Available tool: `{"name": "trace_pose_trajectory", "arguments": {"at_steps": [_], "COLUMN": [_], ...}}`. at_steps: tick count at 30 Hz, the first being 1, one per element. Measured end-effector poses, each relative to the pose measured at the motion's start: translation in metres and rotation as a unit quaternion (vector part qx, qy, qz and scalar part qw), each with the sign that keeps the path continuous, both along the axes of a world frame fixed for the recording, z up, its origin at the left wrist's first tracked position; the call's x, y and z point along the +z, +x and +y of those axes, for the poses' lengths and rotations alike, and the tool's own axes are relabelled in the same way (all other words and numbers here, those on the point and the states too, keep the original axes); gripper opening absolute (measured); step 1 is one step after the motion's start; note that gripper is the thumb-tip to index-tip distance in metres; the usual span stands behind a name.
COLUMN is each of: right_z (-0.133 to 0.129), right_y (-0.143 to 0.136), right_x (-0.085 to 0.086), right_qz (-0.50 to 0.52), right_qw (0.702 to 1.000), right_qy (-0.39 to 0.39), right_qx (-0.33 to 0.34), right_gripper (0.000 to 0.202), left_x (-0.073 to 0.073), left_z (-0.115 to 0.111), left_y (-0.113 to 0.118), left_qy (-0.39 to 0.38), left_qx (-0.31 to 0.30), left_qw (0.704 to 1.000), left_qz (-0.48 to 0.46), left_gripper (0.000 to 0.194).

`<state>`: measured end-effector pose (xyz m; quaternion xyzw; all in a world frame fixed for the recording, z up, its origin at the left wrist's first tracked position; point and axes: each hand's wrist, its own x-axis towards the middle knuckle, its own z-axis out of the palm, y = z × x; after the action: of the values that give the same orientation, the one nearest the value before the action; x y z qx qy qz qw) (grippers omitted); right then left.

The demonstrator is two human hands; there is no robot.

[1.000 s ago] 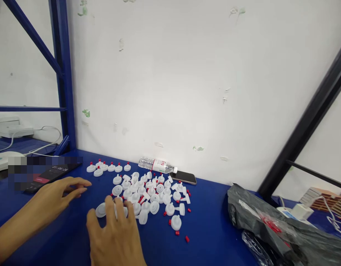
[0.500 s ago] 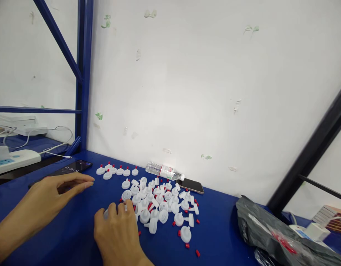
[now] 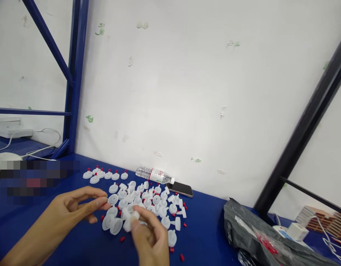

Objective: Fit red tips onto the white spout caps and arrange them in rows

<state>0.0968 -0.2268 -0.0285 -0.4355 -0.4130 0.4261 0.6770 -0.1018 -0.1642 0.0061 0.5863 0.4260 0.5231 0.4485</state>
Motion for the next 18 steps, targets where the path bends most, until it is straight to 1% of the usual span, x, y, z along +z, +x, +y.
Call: {"name": "trace_pose_trajectory", "arguments": {"at_steps": [3,6,8,12,14,18], "right_z": [0.000,-0.001,-0.001,-0.002,-0.002,-0.004], "right_y": [-0.004,-0.007,-0.008,-0.010,-0.010,-0.009], "right_x": [-0.010,-0.017,-0.019,-0.016,-0.012,-0.006], "right_qz": [-0.057,-0.062,-0.054,-0.037,-0.035,-0.054], "right_qw": [0.998,0.998,0.998,0.998,0.997,0.995], "right_qy": [0.016,0.027,0.031,0.046,0.054,0.077], "right_qx": [0.014,0.009,0.002,0.019,0.029,0.027], "right_gripper": [0.056,0.055,0.054,0.053,0.051,0.044], "left_x": [-0.001,-0.002,-0.002,-0.001,0.000,0.001], "left_z": [-0.007,-0.013,-0.016,-0.019,-0.021,-0.024], "left_y": [0.011,0.017,0.020,0.022,0.024,0.028], "left_qy": [0.005,-0.009,-0.025,-0.033,-0.026,-0.009], "left_qx": [-0.045,-0.067,-0.078,-0.092,-0.087,-0.067], "left_qw": [0.998,0.997,0.996,0.995,0.996,0.998], "left_qz": [0.035,0.042,0.037,0.016,0.004,-0.001], "left_gripper": [0.039,0.041,0.042,0.041,0.040,0.036]}}
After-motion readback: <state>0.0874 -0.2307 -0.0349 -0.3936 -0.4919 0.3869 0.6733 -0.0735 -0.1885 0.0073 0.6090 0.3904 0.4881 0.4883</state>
